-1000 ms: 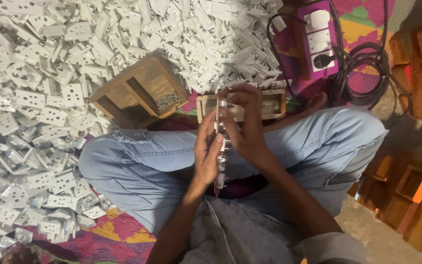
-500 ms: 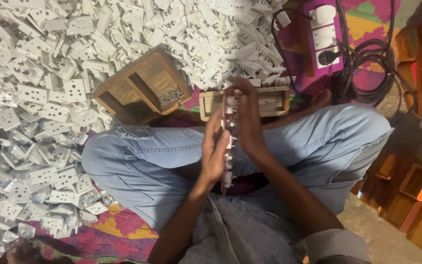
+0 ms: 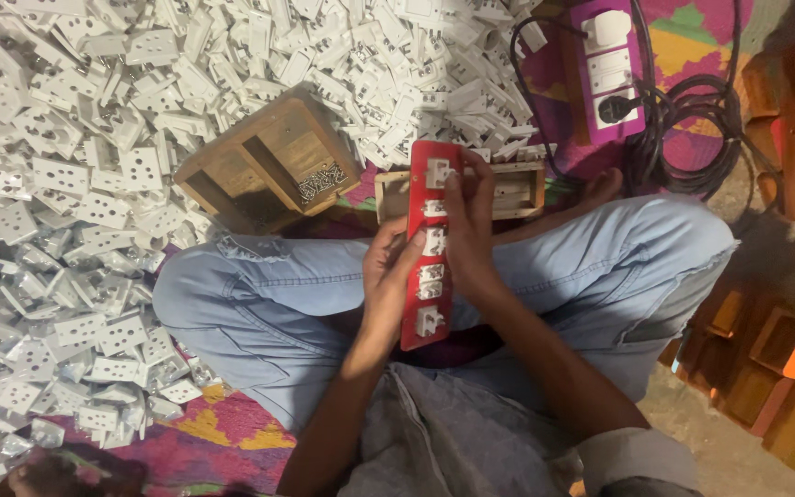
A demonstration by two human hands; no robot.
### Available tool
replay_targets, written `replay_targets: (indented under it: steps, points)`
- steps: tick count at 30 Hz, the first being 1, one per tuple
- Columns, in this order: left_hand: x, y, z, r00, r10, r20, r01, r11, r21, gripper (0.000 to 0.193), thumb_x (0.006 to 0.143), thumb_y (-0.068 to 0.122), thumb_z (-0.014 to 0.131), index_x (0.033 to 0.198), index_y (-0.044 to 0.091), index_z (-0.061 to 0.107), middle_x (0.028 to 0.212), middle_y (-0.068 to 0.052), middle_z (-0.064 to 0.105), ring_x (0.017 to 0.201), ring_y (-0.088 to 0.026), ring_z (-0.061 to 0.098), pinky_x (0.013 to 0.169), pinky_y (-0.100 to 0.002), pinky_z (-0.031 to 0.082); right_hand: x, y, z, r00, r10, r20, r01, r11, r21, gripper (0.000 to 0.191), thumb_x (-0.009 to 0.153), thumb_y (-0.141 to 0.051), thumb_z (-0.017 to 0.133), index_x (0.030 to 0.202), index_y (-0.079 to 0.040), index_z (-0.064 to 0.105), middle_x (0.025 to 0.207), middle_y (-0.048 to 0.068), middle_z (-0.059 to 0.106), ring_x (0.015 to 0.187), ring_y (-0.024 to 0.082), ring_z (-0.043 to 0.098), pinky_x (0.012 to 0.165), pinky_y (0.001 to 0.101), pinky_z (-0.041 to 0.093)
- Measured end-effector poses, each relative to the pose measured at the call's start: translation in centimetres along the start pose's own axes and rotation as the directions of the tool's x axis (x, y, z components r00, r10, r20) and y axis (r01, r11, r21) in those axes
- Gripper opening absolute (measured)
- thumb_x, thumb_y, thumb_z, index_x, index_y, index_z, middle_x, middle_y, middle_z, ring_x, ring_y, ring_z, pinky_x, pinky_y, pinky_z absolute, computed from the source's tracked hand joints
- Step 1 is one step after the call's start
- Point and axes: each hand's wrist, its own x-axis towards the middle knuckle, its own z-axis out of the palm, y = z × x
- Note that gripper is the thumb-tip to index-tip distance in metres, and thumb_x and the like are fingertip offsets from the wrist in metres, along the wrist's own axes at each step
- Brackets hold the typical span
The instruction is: The person sits on the floor and assembles white electrical socket components onto a red power strip. They pick up individual sockets and screws from a wooden box and the surrounding pile, then attach them to the strip by hand.
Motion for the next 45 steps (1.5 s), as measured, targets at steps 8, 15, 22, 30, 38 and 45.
replay_targets:
  steps: [8,15,22,30,38,45]
  points:
    - [-0.9,1.3,0.9,0.983,0.055,0.176,-0.071,0.994,0.084,0.052,0.103,0.008,0.061,0.153,0.004,0.044,0.144,-0.015,0.060,0.129,-0.019,0.057,0.110,-0.033,0.044,-0.1,-0.2,-0.7,0.998,0.022,-0.056,-0.020,0.999,0.029,0.033,0.115,-0.024,0.049,0.145,-0.012,0.044,0.131,0.007,0.056,0.118,0.014,0.053,0.101,0.0312,0.047]
    - [-0.5,0.3,0.4,0.970,0.076,0.231,-0.124,0.972,0.197,0.066,0.100,0.019,0.062,0.159,0.005,0.036,0.161,-0.017,0.044,0.150,-0.025,0.040,0.124,-0.039,0.029,0.1,-0.3,-0.9,0.973,0.198,-0.120,-0.187,0.977,0.098,0.029,0.110,-0.028,0.051,0.134,-0.013,0.047,0.125,0.005,0.057,0.106,0.015,0.054,0.085,0.0335,0.048]
    - [-0.3,2.0,0.7,0.992,0.071,0.107,-0.083,0.990,0.110,0.066,0.097,0.020,0.057,0.158,0.007,0.034,0.150,-0.014,0.049,0.121,-0.025,0.062,0.093,-0.040,0.059,0.4,-1.9,-1.1,0.994,0.040,0.102,-0.039,0.999,-0.013,0.033,0.111,-0.023,0.055,0.140,-0.008,0.053,0.142,0.010,0.056,0.134,0.019,0.054,0.109,0.0315,0.047]
    - [-0.6,2.5,0.1,0.961,0.263,0.090,-0.273,0.953,0.128,0.056,0.106,0.015,0.056,0.157,0.000,0.040,0.155,-0.017,0.049,0.144,-0.024,0.047,0.121,-0.036,0.037,-1.5,-3.9,1.1,0.909,-0.321,0.268,0.408,0.817,-0.407,0.033,0.100,-0.011,0.071,0.131,-0.010,0.060,0.155,0.012,0.046,0.137,0.025,0.059,0.100,0.0366,0.060]
    - [-0.5,1.2,-0.4,0.971,0.219,0.096,-0.231,0.963,0.141,0.057,0.101,0.012,0.059,0.154,0.000,0.042,0.155,-0.017,0.047,0.145,-0.026,0.044,0.121,-0.038,0.034,-1.3,-4.5,1.5,0.930,-0.308,0.203,0.367,0.813,-0.451,0.034,0.099,-0.009,0.072,0.129,-0.004,0.058,0.147,0.013,0.052,0.129,0.025,0.063,0.096,0.0353,0.061]
    - [-0.9,1.4,0.2,0.953,0.256,0.164,-0.282,0.945,0.165,0.058,0.100,0.007,0.057,0.155,0.001,0.042,0.157,-0.017,0.048,0.146,-0.027,0.045,0.123,-0.037,0.034,-1.8,-3.4,1.5,0.943,-0.293,0.161,0.334,0.817,-0.470,0.025,0.102,-0.010,0.066,0.124,-0.002,0.060,0.144,0.015,0.050,0.115,0.022,0.068,0.086,0.0338,0.062]
